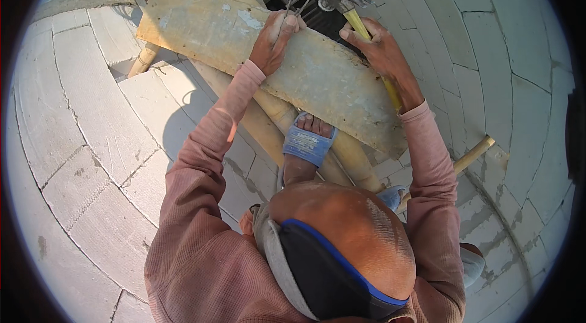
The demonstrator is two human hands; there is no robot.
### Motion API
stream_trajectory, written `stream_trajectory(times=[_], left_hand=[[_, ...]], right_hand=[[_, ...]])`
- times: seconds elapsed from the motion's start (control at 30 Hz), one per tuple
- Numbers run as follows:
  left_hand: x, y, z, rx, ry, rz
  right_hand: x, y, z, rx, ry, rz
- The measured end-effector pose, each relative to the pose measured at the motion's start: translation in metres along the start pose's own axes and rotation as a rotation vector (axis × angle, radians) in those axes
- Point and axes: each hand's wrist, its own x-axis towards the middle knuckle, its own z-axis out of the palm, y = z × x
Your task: The person secures wooden boards against a concrete beam by driving nails through them with a hammer. They handle multiple boards, positioning each one against the formwork before hammering, and take a measurement using a tape measure.
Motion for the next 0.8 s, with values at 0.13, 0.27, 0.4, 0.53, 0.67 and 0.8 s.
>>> stream_trajectory(times=[0.13,0.27,0.4,0.53,0.67,0.8], left_hand=[[-0.001,-0.004,-0.001,0.041,-0.045,0.058],[0.002,0.010,-0.003,-0.087,-0.066,-0.062],[-0.002,0.009,-0.004,-0.272,0.164,-0.068],[-0.002,0.008,-0.002,-0.588,0.346,-0.133],[0.001,-0.009,-0.006,-0.918,0.270,-0.118],[0.005,-0.016,-0.029,-1.201,0.204,-0.146]], right_hand=[[0.028,-0.050,0.017,0.205,-0.121,0.149],[0.052,-0.046,0.028,0.167,-0.098,0.090],[0.047,-0.049,0.035,0.358,-0.055,0.176],[0.045,-0.027,0.034,0.268,0.051,0.175],[0.046,-0.018,0.026,0.171,-0.045,0.203],[0.045,-0.012,0.031,0.209,-0.163,0.186]])
